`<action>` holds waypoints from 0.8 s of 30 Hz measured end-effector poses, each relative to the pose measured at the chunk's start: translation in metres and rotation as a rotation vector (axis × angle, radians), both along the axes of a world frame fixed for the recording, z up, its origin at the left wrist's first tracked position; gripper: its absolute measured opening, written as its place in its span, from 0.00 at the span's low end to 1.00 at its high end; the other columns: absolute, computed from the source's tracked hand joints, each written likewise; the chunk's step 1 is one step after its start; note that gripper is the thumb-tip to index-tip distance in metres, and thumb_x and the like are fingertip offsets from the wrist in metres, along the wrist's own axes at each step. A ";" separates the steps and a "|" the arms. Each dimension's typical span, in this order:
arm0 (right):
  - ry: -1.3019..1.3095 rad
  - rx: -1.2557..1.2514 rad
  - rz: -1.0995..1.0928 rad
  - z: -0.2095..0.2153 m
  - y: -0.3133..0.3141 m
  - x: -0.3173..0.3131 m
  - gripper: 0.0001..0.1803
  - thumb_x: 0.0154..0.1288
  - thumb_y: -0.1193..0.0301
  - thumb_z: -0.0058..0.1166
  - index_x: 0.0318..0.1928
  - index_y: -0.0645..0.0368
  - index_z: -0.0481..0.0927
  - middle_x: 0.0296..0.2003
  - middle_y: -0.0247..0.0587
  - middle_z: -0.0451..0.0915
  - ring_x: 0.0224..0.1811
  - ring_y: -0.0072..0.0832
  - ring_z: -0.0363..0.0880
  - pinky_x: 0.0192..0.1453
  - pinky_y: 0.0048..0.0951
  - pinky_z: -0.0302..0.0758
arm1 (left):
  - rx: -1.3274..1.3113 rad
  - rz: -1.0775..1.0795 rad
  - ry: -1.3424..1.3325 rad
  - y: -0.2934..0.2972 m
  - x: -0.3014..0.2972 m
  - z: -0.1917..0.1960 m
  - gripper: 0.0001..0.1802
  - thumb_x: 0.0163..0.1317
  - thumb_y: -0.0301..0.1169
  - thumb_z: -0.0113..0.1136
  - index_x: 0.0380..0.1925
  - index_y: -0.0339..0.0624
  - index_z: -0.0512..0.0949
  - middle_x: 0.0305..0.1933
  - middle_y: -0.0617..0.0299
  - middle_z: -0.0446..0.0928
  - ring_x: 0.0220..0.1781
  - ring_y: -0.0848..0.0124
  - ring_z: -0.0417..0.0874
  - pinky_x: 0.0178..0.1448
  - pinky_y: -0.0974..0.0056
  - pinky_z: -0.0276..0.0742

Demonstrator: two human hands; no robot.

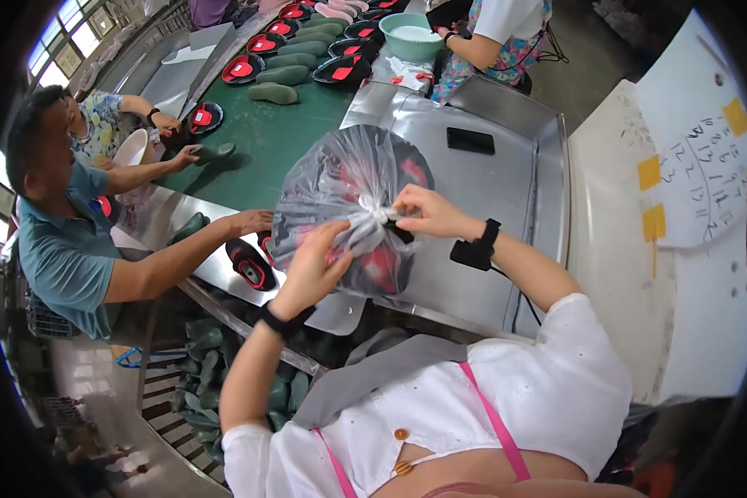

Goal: Unbagging finished shoes, inspecting them, and placing them on an assembly line.

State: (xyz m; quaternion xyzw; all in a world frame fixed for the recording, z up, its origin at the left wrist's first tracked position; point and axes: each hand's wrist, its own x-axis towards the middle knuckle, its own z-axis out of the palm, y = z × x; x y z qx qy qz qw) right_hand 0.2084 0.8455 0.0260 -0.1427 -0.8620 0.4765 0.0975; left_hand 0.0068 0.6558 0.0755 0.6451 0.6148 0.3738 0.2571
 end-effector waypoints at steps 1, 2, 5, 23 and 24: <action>-0.042 -0.061 -0.005 0.012 -0.009 0.002 0.19 0.52 0.66 0.59 0.42 0.60 0.72 0.38 0.40 0.70 0.34 0.30 0.74 0.37 0.29 0.72 | -0.007 0.086 0.019 0.007 0.003 -0.027 0.27 0.50 0.31 0.61 0.51 0.34 0.68 0.53 0.49 0.69 0.51 0.58 0.71 0.57 0.60 0.67; -0.042 -0.059 -0.007 0.020 -0.014 0.003 0.19 0.52 0.66 0.59 0.42 0.60 0.72 0.38 0.40 0.70 0.34 0.30 0.74 0.37 0.29 0.72 | -0.012 0.166 0.038 0.016 0.009 -0.042 0.30 0.48 0.32 0.63 0.52 0.37 0.67 0.55 0.50 0.68 0.54 0.55 0.69 0.59 0.59 0.65; 0.060 0.468 -0.280 0.049 -0.030 -0.004 0.18 0.46 0.67 0.61 0.39 0.57 0.73 0.35 0.42 0.71 0.36 0.39 0.75 0.36 0.36 0.73 | 0.007 0.225 0.291 0.032 0.017 -0.049 0.26 0.43 0.32 0.65 0.45 0.40 0.71 0.48 0.55 0.70 0.52 0.55 0.66 0.55 0.58 0.62; 0.132 0.719 0.121 0.008 -0.043 -0.052 0.05 0.54 0.68 0.49 0.32 0.52 0.72 0.23 0.36 0.73 0.21 0.34 0.77 0.21 0.31 0.72 | 0.184 0.215 0.198 0.015 0.013 -0.069 0.10 0.43 0.21 0.58 0.29 0.40 0.75 0.50 0.56 0.71 0.54 0.55 0.66 0.57 0.57 0.64; 0.134 0.718 0.124 0.008 -0.042 -0.051 0.05 0.54 0.68 0.49 0.32 0.52 0.72 0.23 0.36 0.73 0.21 0.34 0.77 0.21 0.31 0.72 | 0.183 0.218 0.199 0.013 0.014 -0.070 0.10 0.43 0.21 0.58 0.29 0.40 0.75 0.50 0.56 0.71 0.54 0.55 0.66 0.57 0.57 0.64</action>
